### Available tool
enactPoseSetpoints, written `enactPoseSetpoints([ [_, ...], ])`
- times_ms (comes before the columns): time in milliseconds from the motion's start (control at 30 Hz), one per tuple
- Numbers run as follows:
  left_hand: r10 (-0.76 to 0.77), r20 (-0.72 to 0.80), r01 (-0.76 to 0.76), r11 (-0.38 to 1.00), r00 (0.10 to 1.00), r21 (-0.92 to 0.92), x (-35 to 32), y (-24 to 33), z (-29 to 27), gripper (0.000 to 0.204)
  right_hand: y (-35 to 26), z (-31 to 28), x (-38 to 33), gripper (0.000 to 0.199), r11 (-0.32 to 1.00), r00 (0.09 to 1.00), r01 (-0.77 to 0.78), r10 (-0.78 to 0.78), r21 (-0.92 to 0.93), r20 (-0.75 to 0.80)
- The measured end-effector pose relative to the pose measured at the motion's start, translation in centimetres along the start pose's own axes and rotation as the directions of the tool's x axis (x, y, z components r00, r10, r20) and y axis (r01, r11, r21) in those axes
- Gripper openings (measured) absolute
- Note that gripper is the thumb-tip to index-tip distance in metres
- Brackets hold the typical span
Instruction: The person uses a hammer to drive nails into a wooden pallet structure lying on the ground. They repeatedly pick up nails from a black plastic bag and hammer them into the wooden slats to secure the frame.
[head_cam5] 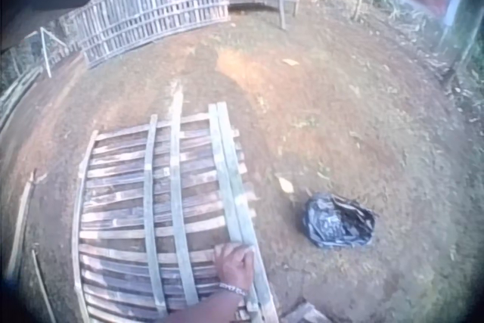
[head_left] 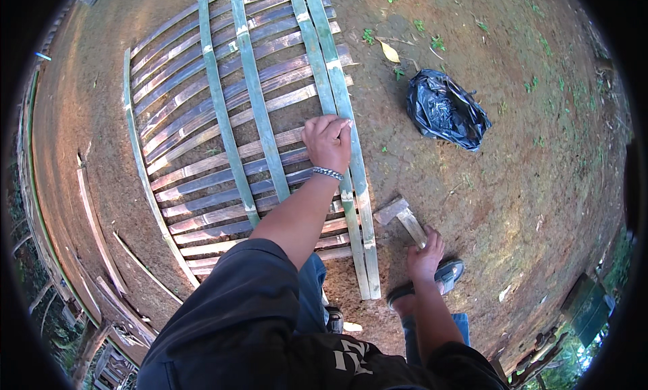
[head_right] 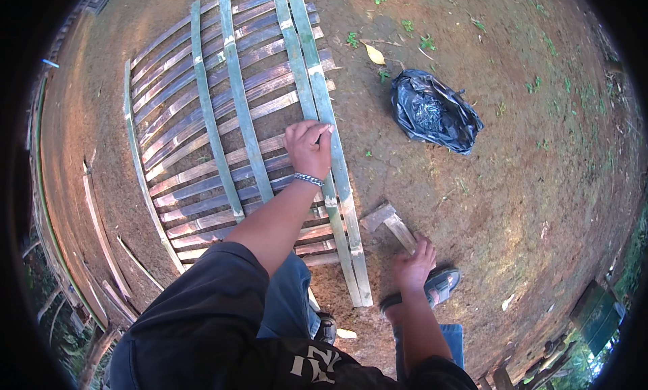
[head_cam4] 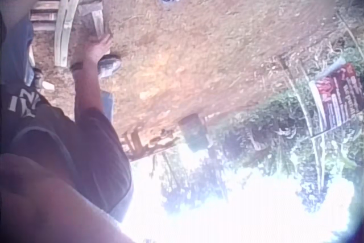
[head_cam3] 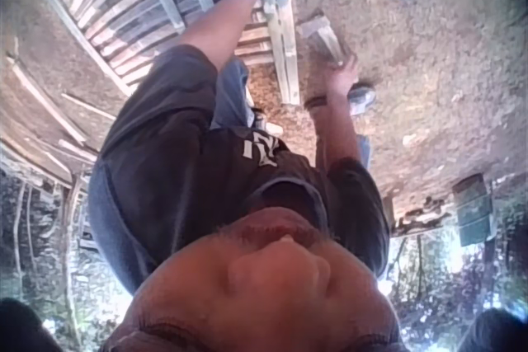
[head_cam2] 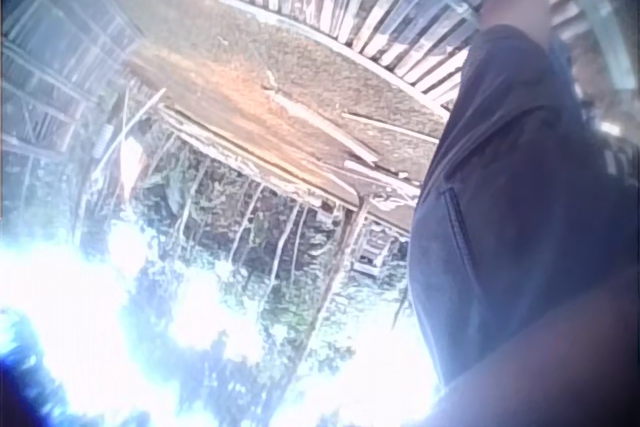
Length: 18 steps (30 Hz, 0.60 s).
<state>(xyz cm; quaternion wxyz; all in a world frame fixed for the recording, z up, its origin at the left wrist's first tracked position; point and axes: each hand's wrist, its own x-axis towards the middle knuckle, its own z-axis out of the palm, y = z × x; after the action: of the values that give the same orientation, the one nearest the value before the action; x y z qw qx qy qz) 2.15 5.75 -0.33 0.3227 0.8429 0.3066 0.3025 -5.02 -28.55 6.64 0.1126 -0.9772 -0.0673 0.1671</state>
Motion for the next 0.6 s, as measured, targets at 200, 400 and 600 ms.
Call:
enactPoseSetpoints([
  [200,0.03,-0.02,-0.03,1.0,0.999,-0.004,0.0,-0.3,-0.1,0.005,0.9,-0.5,1.3,0.057,0.985,0.982,-0.022,0.054,-0.171,0.183],
  [400,0.035,-0.002,-0.035,0.999,0.999,0.035,0.1,-0.1,-0.4,0.004,2.1,-1.8,-0.4,0.05,0.991,0.965,0.04,-0.072,0.131,0.253],
  [600,0.015,0.011,-0.015,1.0,1.0,0.027,-0.1,0.0,-0.1,0.003,-5.4,-5.0,0.1,0.046,0.694,0.884,-0.126,-0.246,0.709,0.398],
])
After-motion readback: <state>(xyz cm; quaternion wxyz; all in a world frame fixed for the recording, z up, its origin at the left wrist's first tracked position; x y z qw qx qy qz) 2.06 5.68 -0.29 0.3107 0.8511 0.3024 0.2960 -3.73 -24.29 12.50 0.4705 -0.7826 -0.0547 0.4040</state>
